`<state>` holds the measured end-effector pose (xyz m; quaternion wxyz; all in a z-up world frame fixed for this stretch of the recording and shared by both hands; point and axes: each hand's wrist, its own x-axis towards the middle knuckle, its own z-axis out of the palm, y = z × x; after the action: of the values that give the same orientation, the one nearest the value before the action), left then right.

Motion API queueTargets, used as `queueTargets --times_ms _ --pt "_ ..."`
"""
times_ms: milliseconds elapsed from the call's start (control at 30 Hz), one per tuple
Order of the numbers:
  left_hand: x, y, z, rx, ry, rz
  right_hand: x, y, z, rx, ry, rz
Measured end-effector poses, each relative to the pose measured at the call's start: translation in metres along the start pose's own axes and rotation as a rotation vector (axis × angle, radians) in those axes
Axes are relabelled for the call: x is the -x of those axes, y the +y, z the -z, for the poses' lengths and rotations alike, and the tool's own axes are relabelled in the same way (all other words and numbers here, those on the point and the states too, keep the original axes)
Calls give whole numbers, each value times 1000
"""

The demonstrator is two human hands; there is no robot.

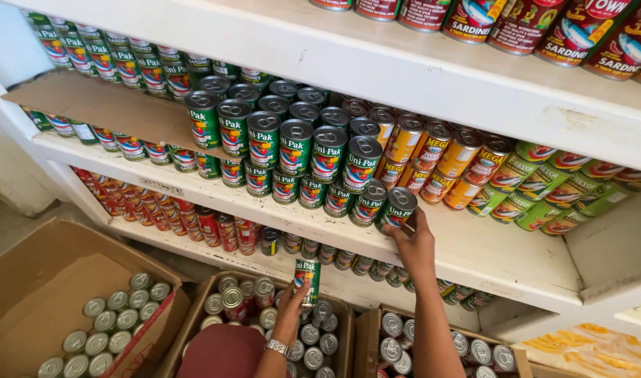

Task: The person picks up soap boxes from a shelf and places them into a cardboard box, then moves to another area to transfer cans of sardines from a box onto a lower shelf.

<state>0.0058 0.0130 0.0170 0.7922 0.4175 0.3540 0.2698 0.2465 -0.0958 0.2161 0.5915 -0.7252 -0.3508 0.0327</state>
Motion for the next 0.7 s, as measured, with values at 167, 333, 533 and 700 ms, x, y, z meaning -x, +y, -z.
queueTargets --times_ms 167,333,533,700 --pt "-9 -16 6 174 -58 -33 -24 13 -8 97 81 42" --pt "-18 -32 12 331 -63 -35 -60 25 -16 231 76 38" --pt "-12 -22 5 362 -97 -42 -84 52 -30 241 -51 53" --pt "-2 0 -5 279 -140 -7 -85 58 -30 162 -118 104"
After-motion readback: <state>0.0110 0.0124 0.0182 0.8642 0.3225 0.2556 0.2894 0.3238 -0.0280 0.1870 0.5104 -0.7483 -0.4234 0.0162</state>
